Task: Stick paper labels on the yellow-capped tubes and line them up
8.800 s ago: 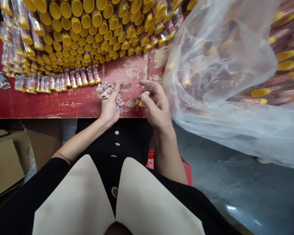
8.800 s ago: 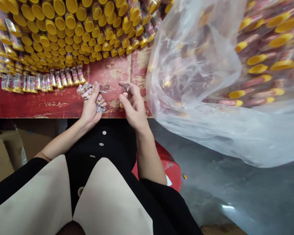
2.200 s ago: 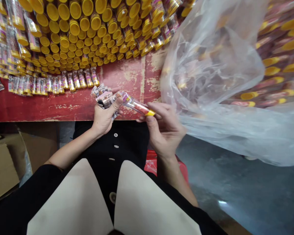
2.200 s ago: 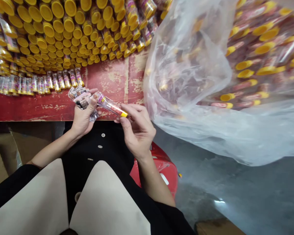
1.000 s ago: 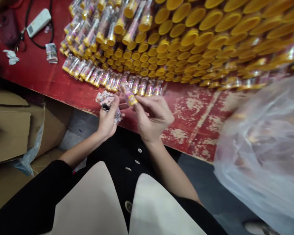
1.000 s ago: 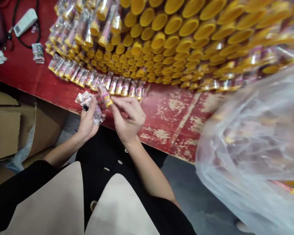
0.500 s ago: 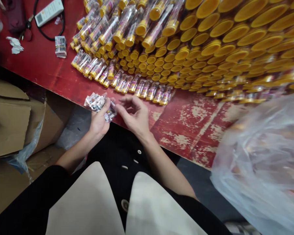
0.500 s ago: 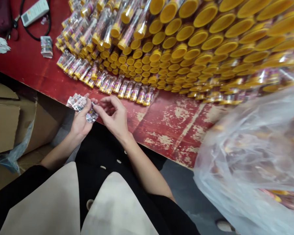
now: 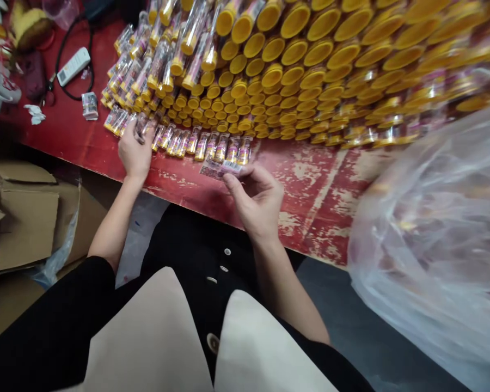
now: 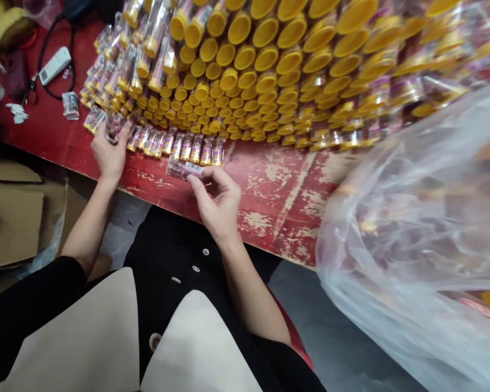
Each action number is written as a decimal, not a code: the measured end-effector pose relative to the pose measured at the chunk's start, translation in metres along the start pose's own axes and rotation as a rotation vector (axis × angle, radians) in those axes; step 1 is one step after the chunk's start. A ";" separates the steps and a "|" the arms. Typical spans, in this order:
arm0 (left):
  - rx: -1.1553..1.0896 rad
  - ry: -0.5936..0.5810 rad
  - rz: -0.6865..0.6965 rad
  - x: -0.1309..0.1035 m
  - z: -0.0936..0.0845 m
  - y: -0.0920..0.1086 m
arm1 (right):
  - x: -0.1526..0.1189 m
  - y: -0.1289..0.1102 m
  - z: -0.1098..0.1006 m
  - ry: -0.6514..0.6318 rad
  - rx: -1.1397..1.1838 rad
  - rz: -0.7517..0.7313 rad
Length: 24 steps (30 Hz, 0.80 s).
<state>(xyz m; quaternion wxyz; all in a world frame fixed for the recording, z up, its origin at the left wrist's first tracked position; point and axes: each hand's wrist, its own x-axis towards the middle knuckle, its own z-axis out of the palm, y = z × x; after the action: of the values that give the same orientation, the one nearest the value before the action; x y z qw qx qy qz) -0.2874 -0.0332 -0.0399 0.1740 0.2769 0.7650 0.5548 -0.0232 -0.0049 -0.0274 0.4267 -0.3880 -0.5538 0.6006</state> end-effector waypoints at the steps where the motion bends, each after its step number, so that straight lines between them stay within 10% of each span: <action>1: 0.020 0.030 0.016 0.003 -0.007 0.001 | -0.002 -0.001 -0.004 0.025 0.006 0.003; 5: -0.110 0.188 -0.013 -0.028 -0.007 0.024 | -0.002 -0.006 -0.018 0.071 0.065 -0.002; 10: -0.421 -0.369 -0.340 -0.106 0.055 0.070 | -0.002 -0.013 -0.040 0.045 0.073 0.008; 15: -0.498 -0.466 -0.381 -0.151 0.116 0.090 | -0.016 -0.018 -0.075 0.185 -0.085 -0.084; 24: -0.523 -0.756 -0.600 -0.186 0.168 0.115 | -0.048 -0.024 -0.174 0.309 -0.830 -0.753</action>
<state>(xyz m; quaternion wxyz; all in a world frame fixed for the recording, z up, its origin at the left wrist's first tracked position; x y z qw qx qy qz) -0.0179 0.0049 0.0063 0.6504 0.1743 0.5312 0.5142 0.1583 0.0086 -0.0186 0.4988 -0.3821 -0.7742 0.0765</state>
